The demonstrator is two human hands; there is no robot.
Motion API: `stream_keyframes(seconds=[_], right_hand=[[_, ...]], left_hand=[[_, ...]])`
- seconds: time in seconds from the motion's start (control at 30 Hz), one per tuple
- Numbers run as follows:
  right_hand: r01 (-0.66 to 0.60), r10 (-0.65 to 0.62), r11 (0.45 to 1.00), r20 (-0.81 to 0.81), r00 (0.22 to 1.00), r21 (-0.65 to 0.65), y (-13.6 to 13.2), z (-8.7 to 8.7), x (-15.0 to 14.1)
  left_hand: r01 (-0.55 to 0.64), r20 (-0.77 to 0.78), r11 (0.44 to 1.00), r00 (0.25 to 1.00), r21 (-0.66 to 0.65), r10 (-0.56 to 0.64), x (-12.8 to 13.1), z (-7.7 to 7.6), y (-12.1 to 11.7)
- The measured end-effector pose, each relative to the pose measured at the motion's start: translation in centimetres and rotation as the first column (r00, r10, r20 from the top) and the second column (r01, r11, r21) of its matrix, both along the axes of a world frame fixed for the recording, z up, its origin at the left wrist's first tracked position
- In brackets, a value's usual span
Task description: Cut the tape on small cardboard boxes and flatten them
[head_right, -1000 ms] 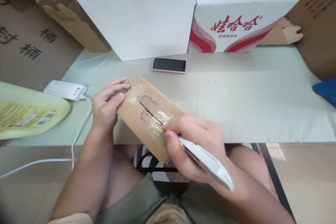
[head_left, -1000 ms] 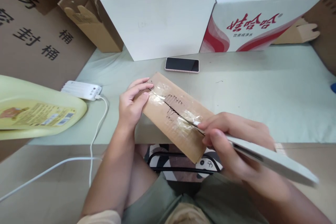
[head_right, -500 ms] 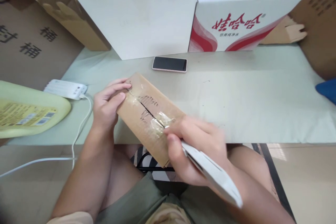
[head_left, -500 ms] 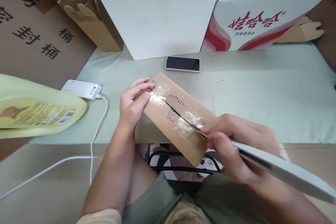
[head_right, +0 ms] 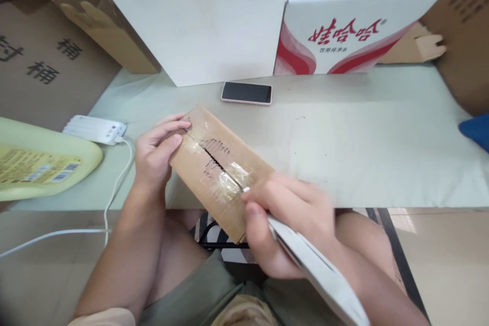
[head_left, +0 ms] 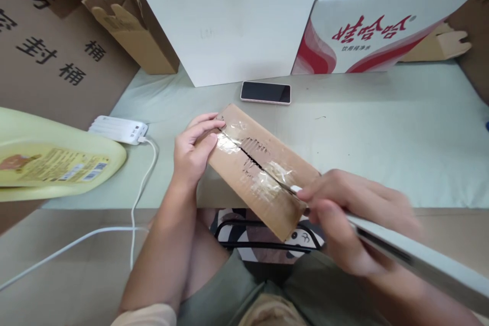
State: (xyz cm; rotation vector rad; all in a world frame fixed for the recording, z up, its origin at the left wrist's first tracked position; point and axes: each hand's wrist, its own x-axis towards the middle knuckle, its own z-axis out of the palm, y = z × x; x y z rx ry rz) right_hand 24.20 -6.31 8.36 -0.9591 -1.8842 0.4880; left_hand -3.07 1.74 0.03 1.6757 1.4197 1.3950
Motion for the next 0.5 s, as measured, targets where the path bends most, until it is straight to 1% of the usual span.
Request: stream_keyframes(seconds=[0.03,0.1,0.17,0.2,0.23,0.3,0.4,0.5], right_hand=[[0.023,-0.022,1.0,-0.036,0.999,0.017,0.0,-0.1,-0.1],[0.038,-0.037,0.999,-0.038,0.999,0.024,0.1,-0.1,-0.1],[-0.006,0.007,1.0,0.057,0.998,-0.027,0.2,0.2,-0.1],[-0.015,0.019,0.999,0.077,0.997,-0.045,0.1,0.3,0.1],[-0.017,0.021,0.998,0.064,0.998,-0.053,0.0,0.4,0.3],[-0.007,0.007,0.998,-0.01,1.0,-0.062,-0.3,0.6,0.9],[0.044,-0.05,0.997,-0.085,0.995,-0.067,-0.8,0.6,1.8],[0.168,-0.165,0.986,-0.181,0.969,-0.004,-0.9,0.6,2.2]], left_hand=[[-0.003,-0.001,1.0,1.0,-0.002,0.003,0.0,0.0,0.0],[-0.011,-0.002,1.0,1.0,-0.012,0.011,0.0,0.0,0.0],[-0.017,0.001,1.0,1.0,-0.015,0.017,0.0,-0.1,0.0],[-0.02,0.006,1.0,1.0,-0.013,0.02,0.0,-0.1,0.0],[-0.021,0.012,1.0,1.0,-0.01,0.021,0.0,-0.1,0.0],[-0.02,0.026,1.0,0.999,-0.003,0.02,0.0,0.0,0.0],[-0.013,0.024,1.0,1.0,0.007,0.013,0.1,0.0,0.0],[-0.006,0.003,1.0,1.0,0.02,0.006,0.2,-0.2,0.0]])
